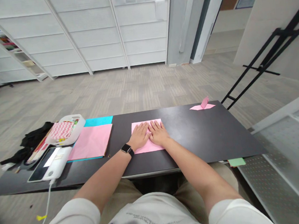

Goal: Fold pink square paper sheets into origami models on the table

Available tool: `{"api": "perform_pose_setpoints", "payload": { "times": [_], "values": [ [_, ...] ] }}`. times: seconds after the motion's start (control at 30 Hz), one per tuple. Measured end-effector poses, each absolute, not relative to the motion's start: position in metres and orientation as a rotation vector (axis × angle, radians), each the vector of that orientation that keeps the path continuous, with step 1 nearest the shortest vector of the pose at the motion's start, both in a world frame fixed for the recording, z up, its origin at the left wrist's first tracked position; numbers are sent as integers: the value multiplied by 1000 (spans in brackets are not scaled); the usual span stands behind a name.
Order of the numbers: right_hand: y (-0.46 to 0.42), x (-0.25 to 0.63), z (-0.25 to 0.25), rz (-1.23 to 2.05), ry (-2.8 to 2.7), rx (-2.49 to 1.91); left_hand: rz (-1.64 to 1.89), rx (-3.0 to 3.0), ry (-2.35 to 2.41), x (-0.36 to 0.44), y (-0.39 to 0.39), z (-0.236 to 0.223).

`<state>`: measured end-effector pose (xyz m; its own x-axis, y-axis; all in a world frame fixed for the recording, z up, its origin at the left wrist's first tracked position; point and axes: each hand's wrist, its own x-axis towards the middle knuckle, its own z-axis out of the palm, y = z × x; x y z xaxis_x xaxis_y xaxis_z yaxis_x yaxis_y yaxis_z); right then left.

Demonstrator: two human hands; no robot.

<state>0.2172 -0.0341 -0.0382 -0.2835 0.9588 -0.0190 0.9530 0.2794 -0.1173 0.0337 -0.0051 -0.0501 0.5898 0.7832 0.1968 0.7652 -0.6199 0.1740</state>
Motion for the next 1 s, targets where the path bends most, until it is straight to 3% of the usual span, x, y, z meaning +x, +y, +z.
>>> {"api": "perform_pose_setpoints", "payload": {
  "times": [0.43, 0.6, 1.0],
  "values": [
    [-16, 271, -40, 210, -1988, -2152, 419, 2755, 1355, 34, -12, -44],
    [-19, 246, -44, 116, -2335, -1818, 382, 2763, 1365, 34, -14, -43],
    [-24, 240, -58, 91, -2377, -1850, 272, 2691, 1361, 23, -1, -44]
  ]
}}
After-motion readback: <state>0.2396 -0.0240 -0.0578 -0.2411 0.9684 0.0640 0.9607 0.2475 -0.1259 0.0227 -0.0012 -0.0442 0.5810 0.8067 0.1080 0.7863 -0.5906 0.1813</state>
